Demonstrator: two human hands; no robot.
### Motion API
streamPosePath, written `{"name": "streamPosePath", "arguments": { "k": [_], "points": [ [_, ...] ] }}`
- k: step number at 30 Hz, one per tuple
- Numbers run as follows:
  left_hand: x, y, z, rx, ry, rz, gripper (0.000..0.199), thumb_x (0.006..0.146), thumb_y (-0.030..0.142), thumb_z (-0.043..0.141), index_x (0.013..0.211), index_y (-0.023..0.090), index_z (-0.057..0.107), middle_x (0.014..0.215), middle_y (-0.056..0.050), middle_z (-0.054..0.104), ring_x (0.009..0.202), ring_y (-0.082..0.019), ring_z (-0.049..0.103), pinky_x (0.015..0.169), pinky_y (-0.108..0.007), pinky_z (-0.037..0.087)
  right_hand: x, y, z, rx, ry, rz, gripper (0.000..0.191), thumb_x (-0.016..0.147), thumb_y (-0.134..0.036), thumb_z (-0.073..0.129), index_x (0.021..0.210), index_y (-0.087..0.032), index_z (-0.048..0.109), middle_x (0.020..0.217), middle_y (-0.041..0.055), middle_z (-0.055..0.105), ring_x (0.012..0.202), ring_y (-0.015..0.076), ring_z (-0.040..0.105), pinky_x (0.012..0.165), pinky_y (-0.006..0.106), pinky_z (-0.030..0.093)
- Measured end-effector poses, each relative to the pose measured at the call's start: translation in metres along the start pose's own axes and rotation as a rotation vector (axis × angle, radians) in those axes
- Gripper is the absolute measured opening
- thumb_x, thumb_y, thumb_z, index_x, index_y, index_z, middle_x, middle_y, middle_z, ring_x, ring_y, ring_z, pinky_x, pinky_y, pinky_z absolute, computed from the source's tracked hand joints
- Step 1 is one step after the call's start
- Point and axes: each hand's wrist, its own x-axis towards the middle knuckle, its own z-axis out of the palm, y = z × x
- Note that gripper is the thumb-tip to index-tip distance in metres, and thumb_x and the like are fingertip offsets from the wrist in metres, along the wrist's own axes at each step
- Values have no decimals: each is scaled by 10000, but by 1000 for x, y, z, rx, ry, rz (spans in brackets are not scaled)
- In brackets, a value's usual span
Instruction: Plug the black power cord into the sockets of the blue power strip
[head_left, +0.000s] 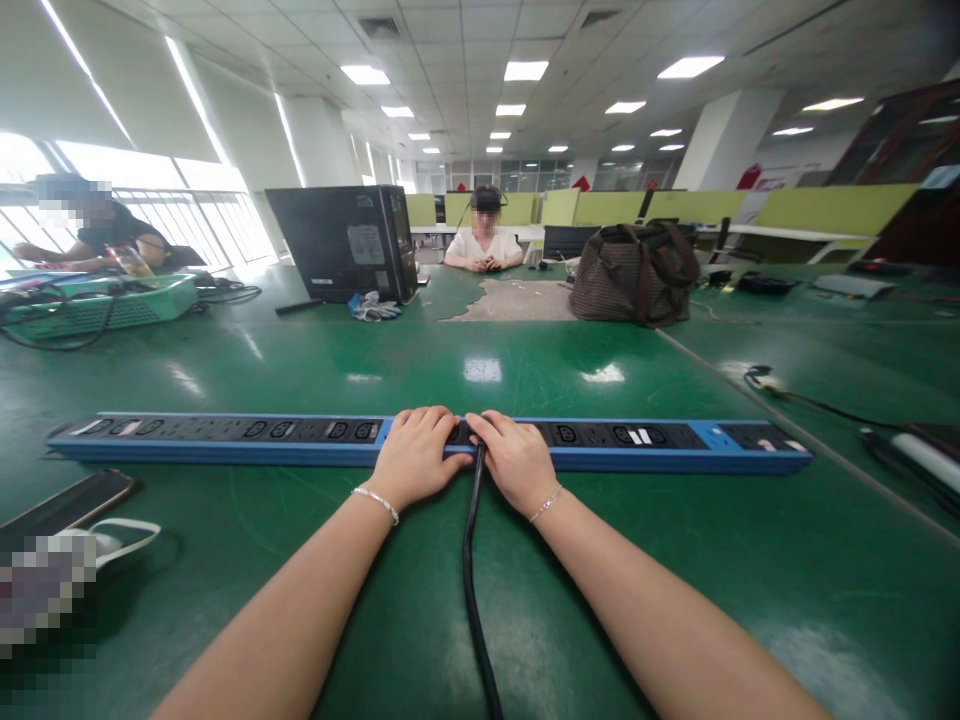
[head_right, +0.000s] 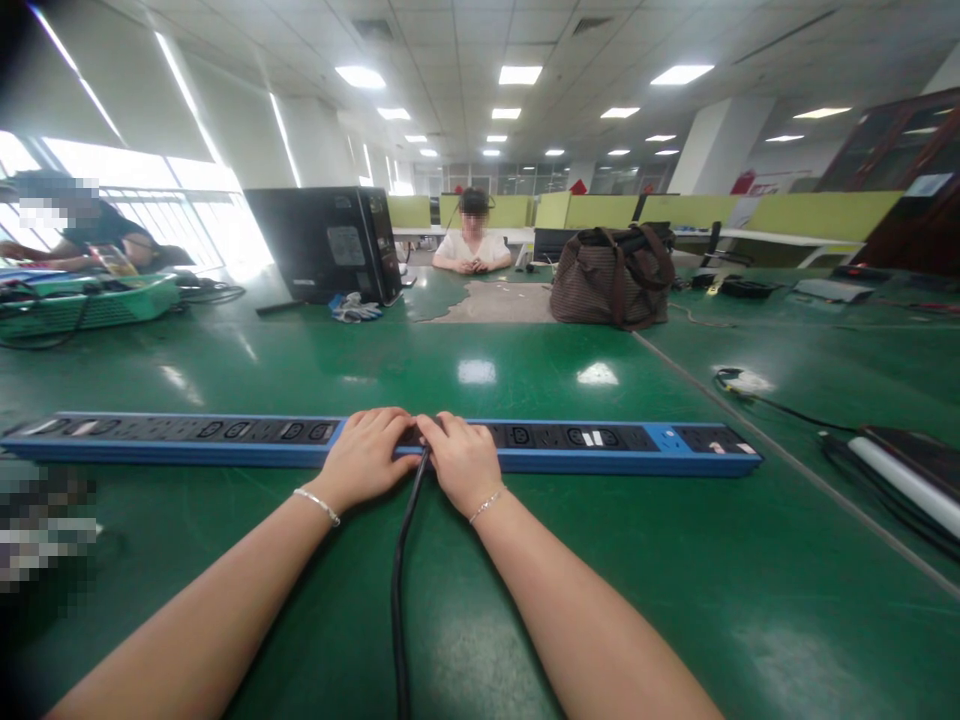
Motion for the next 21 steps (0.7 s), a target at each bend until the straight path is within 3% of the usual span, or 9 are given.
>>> {"name": "streamPosePath", "arguments": {
  "k": [14, 17, 19, 21],
  "points": [
    [1, 1, -1, 3, -15, 2, 427, 738, 483, 584, 1081, 231, 548, 1133, -78, 570, 1083, -259, 484, 952, -427, 338, 0, 0, 1, 30, 42, 18, 345, 933, -272, 372, 1195, -216, 590, 1155, 94, 621, 971, 158, 601, 817, 272, 438],
    [1, 1, -1, -5, -12, -5, 416, 740, 494, 581, 1065, 235, 557, 1133, -77, 570, 1082, -261, 484, 950, -432, 338, 11, -4, -17, 139, 198, 84, 356, 933, -277, 359, 1213, -224, 573, 1197, 74, 593, 994, 145, 593, 796, 237, 477],
    [0, 1, 0, -5, -3, -3, 415, 740, 498, 582, 1061, 236, 558, 1134, -74, 570, 1083, -262, 483, 951, -430, 339, 22, -8, -35, 232, 384, 148, 377, 939, -288, 332, 1253, -236, 533, 1221, 60, 570, 1068, 147, 557, 843, 253, 482],
    [0, 2, 0, 0, 2, -2, 421, 738, 496, 589, 1066, 235, 554, 1137, -71, 569, 1087, -261, 482, 953, -425, 339, 32, -11, -50, 269, 483, 155, 364, 935, -300, 343, 1232, -242, 546, 1224, 49, 567, 1095, 147, 541, 887, 266, 470]
  ]
}}
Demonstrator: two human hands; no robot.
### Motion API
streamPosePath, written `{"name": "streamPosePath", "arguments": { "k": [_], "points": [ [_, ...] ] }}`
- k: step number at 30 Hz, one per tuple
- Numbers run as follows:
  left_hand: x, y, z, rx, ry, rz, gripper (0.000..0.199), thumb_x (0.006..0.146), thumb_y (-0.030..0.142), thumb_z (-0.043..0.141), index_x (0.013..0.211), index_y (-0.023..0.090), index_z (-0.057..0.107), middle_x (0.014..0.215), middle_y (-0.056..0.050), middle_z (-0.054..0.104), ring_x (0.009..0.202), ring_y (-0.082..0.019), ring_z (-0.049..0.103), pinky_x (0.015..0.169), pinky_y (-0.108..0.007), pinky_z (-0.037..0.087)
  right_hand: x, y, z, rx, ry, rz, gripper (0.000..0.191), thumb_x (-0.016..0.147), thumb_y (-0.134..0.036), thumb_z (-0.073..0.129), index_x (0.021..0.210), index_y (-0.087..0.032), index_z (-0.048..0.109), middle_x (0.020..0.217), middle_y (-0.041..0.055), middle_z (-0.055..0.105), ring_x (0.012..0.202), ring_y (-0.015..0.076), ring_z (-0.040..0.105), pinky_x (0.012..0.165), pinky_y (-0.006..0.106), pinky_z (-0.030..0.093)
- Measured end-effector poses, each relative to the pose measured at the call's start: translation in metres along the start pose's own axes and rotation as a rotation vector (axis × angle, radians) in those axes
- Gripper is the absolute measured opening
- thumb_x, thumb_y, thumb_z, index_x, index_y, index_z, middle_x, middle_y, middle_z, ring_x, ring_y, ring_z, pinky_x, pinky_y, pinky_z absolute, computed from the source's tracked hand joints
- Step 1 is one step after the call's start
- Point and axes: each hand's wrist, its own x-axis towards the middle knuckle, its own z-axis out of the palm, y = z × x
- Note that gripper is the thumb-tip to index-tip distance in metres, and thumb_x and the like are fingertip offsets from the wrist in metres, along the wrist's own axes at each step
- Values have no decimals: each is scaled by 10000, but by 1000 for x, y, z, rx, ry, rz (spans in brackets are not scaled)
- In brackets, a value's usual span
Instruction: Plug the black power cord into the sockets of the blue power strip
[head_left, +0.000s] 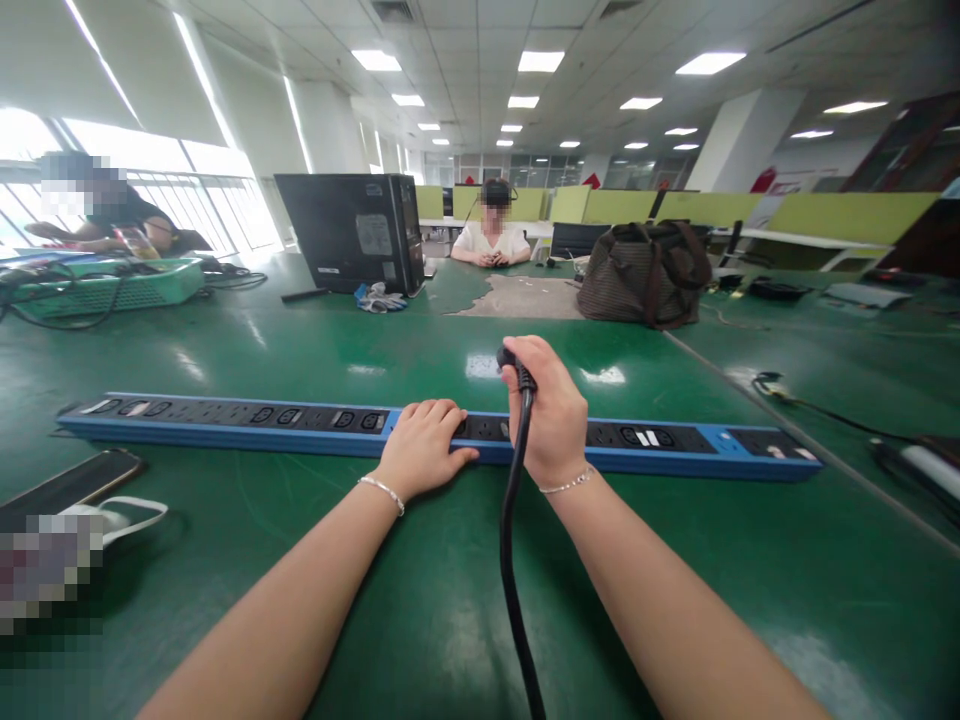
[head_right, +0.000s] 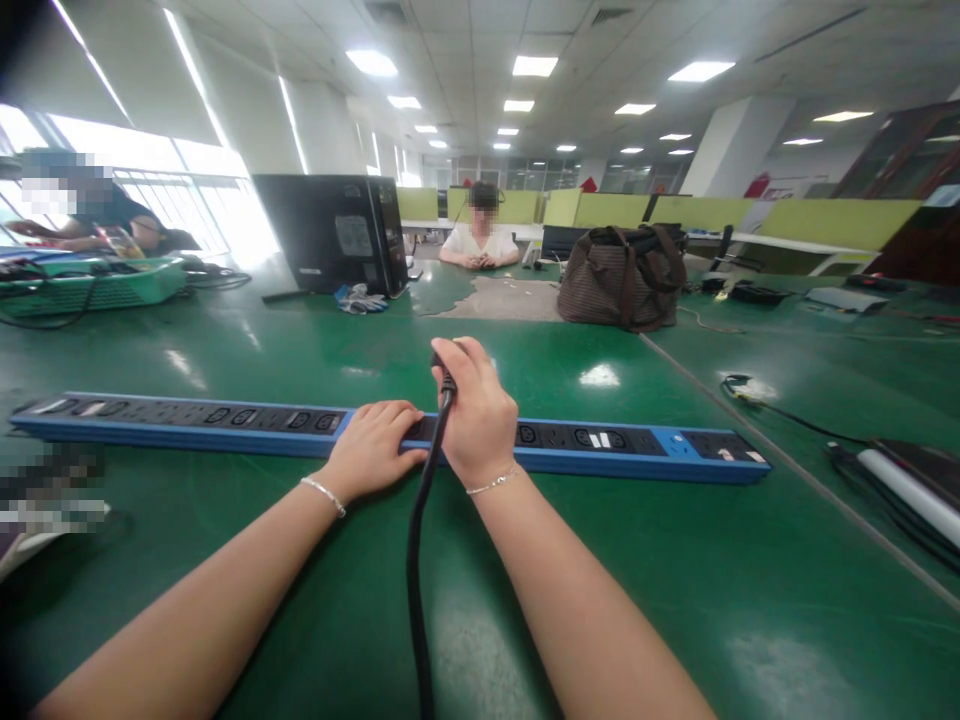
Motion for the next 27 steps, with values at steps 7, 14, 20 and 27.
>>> {"name": "streamPosePath", "arguments": {
  "k": [7, 14, 20, 27],
  "points": [
    [0, 0, 0, 18, 2, 3, 438, 750, 517, 571, 1079, 229, 547, 1132, -71, 572, 1074, -258, 491, 948, -419, 343, -4, 21, -4, -41, -107, -47, 332, 908, -309, 398, 1163, -213, 588, 1150, 51, 629, 1065, 154, 567, 922, 272, 441],
    [1, -1, 0, 15, -14, -1, 447, 754, 528, 560, 1090, 232, 545, 1137, -71, 572, 1084, -260, 493, 960, -414, 335, -5, 50, -31, -301, -74, 127, 364, 873, -380, 413, 1127, -214, 614, 1035, 45, 684, 835, 186, 650, 746, 276, 482],
    [1, -2, 2, 31, -13, 2, 459, 763, 532, 546, 1100, 219, 540, 1144, -72, 569, 1091, -250, 484, 955, -404, 339, -20, 91, -60, -301, -113, 110, 306, 852, -326, 417, 945, -197, 677, 958, 48, 701, 877, 192, 644, 790, 286, 478],
    [0, -5, 3, 42, -4, 10, 472, 765, 546, 534, 1100, 213, 537, 1139, -73, 569, 1077, -252, 493, 937, -403, 351, -42, 122, -71, -329, -98, 221, 281, 823, -304, 432, 914, -214, 682, 894, 36, 709, 808, 201, 654, 740, 301, 494]
  ]
}}
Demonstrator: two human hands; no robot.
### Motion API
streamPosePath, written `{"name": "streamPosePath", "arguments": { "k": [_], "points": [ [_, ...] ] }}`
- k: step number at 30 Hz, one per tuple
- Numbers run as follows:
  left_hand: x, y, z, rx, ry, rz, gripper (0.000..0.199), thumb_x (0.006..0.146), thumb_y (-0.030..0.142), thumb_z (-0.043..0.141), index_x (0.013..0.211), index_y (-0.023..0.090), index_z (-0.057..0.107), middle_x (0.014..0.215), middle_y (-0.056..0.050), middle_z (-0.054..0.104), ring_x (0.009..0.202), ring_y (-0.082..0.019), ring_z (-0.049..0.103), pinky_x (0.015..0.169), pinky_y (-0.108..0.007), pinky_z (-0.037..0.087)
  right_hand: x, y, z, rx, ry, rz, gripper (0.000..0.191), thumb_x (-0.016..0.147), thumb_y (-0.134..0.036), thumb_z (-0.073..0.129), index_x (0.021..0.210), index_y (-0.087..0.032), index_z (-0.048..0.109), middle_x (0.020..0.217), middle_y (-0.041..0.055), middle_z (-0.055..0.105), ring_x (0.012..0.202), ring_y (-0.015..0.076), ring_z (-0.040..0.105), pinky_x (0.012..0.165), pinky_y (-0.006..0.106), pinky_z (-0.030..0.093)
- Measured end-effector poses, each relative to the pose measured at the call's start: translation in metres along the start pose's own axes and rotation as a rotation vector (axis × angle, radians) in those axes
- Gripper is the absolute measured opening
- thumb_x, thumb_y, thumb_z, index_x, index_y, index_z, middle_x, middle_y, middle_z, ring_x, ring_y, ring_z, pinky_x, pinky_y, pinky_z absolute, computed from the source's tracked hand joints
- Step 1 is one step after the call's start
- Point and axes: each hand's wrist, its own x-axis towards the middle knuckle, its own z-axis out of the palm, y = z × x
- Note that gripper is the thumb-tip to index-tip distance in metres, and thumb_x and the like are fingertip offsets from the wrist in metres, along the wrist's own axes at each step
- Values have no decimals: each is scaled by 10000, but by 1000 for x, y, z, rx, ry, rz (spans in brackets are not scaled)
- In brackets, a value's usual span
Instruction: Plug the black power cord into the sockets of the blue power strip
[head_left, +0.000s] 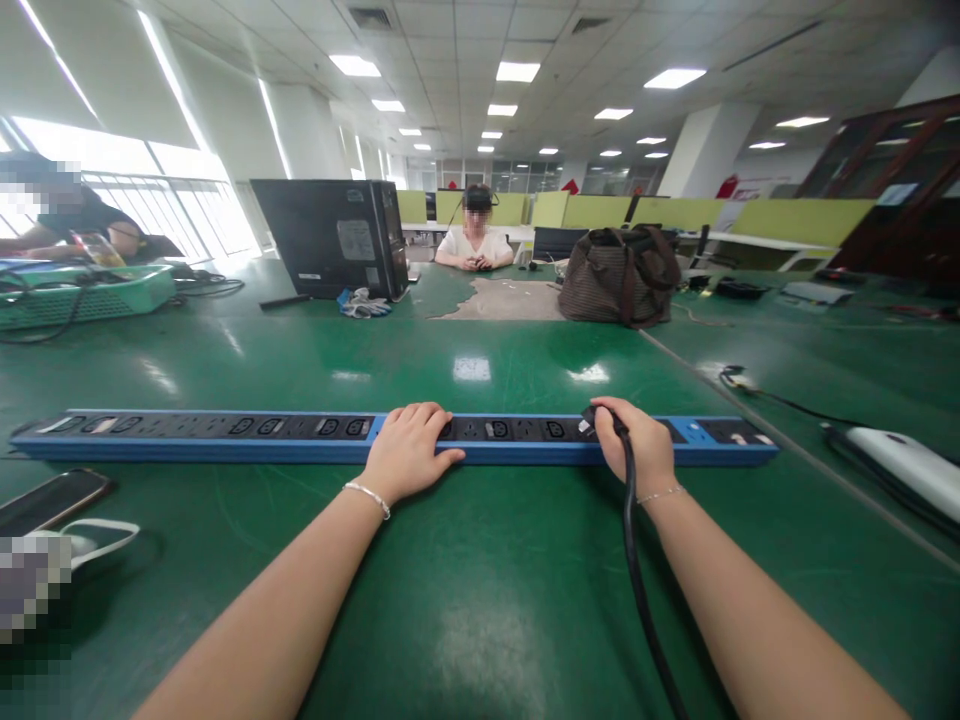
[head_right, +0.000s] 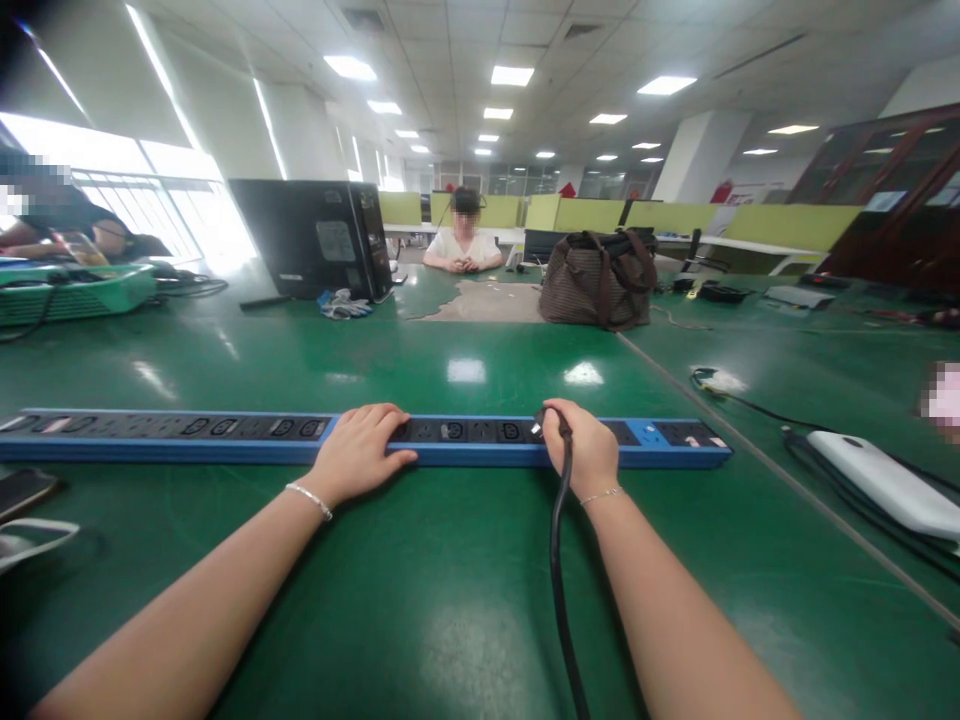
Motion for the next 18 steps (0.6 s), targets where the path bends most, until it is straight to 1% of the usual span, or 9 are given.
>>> {"name": "streamPosePath", "arguments": {
  "k": [6, 12, 16, 18],
  "points": [
    [0, 0, 0, 0, -5, 6, 474, 766, 545, 533, 1105, 213, 533, 1142, -72, 567, 1081, -253, 490, 939, -402, 349, 1, 5, 0, -112, -20, -125, 272, 828, -284, 446, 925, -200, 686, 928, 29, 709, 830, 186, 657, 744, 279, 496],
    [1, 1, -1, -6, -12, -8, 468, 763, 547, 535, 1101, 223, 535, 1147, -71, 564, 1084, -249, 487, 943, -400, 344, 3, 7, -2, -187, -32, -266, 262, 846, -288, 460, 952, -185, 676, 936, 25, 708, 804, 166, 655, 704, 253, 485],
    [1, 1, 0, -3, -1, 1, 467, 763, 544, 538, 1095, 216, 535, 1137, -71, 567, 1078, -247, 489, 941, -397, 345, 3, 2, -3, -253, -95, -367, 265, 857, -285, 452, 963, -180, 672, 880, 22, 703, 776, 157, 647, 648, 244, 464],
    [0, 1, 0, -4, 0, 1, 466, 760, 542, 542, 1094, 216, 535, 1135, -70, 567, 1077, -246, 488, 940, -397, 347, 2, -1, -2, -263, -99, -379, 260, 855, -277, 454, 958, -180, 673, 844, 19, 697, 757, 150, 642, 625, 236, 451]
  ]
}}
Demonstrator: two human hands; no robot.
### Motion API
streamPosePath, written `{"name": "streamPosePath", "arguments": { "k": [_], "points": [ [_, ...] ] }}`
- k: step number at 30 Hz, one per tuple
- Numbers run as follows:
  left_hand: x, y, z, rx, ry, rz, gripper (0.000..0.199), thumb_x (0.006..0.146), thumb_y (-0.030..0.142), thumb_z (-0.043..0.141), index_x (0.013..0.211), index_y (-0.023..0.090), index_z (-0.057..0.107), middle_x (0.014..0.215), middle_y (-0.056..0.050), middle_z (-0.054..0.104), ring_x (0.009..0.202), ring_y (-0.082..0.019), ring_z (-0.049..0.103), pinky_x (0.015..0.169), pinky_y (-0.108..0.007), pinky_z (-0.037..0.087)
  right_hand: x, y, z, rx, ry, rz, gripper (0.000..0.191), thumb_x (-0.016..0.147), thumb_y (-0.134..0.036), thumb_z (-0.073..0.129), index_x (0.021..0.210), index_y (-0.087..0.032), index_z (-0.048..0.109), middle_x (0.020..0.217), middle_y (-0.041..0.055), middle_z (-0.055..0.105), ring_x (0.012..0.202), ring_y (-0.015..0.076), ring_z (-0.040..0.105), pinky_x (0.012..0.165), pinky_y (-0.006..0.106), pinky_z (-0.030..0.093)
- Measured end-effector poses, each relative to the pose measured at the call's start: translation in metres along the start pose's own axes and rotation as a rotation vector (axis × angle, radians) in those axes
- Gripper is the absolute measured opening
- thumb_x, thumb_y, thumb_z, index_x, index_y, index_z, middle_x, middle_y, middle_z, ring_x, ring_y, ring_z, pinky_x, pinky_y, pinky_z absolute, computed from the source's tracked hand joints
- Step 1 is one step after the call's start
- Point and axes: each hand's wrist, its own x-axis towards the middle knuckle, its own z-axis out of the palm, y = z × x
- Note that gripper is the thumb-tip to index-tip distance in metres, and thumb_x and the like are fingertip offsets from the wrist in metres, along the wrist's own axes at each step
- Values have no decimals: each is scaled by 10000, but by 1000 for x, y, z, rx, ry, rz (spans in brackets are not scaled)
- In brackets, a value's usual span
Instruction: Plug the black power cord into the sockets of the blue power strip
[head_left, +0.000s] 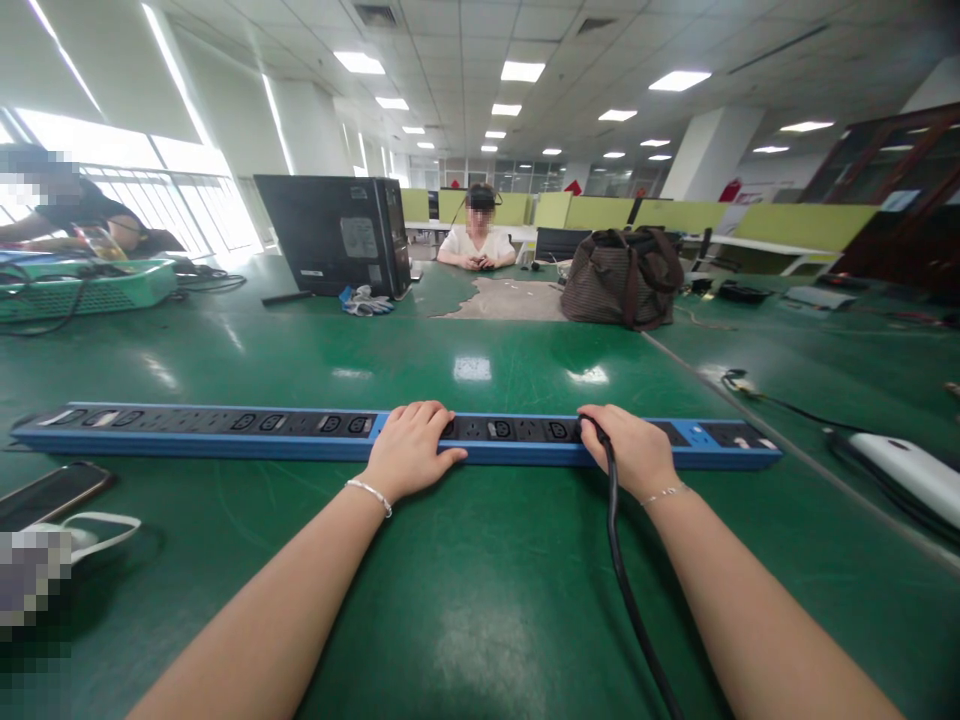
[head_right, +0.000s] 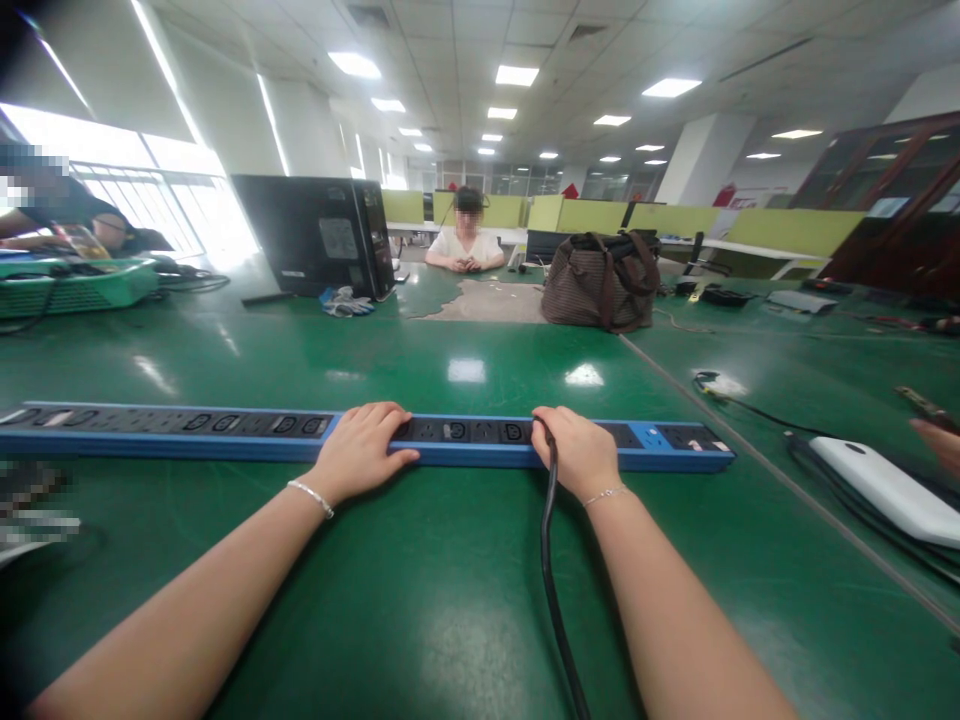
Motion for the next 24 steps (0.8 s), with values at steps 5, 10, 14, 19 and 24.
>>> {"name": "streamPosePath", "arguments": {
  "k": [5, 10, 14, 19, 24],
  "points": [
    [0, 0, 0, -1, -9, -2, 463, 759, 541, 544, 1089, 217, 537, 1137, -71, 566, 1084, -247, 486, 942, -393, 347, -3, -4, 6, 30, 59, 65, 249, 850, -253, 455, 936, -184, 679, 823, 11, 686, 729, 130, 634, 613, 219, 439],
    [0, 0, -1, -8, -18, -13, 467, 765, 540, 534, 1103, 217, 533, 1152, -73, 563, 1089, -250, 486, 946, -399, 345, -8, -5, 8, 43, 57, 78, 259, 856, -257, 451, 972, -188, 672, 845, 18, 682, 731, 124, 630, 606, 209, 437],
    [0, 1, -2, -6, -22, -19, 460, 764, 537, 537, 1100, 223, 535, 1151, -72, 562, 1094, -250, 484, 951, -395, 341, -11, -7, 7, 36, 57, 87, 267, 856, -257, 448, 992, -189, 667, 854, 24, 681, 742, 127, 630, 614, 208, 441],
    [0, 1, -2, -19, -31, -30, 470, 762, 540, 538, 1106, 219, 535, 1149, -74, 562, 1096, -245, 481, 955, -394, 340, -9, -7, 8, 70, 29, 94, 269, 848, -259, 444, 985, -194, 666, 884, 25, 684, 752, 129, 630, 619, 212, 454],
    [0, 2, -3, -26, -26, -30, 463, 762, 531, 544, 1102, 217, 536, 1144, -73, 566, 1090, -247, 486, 952, -398, 342, -10, -8, 6, 94, 20, 121, 273, 856, -273, 433, 989, -206, 662, 894, 26, 684, 759, 139, 634, 626, 221, 467]
  ]
}}
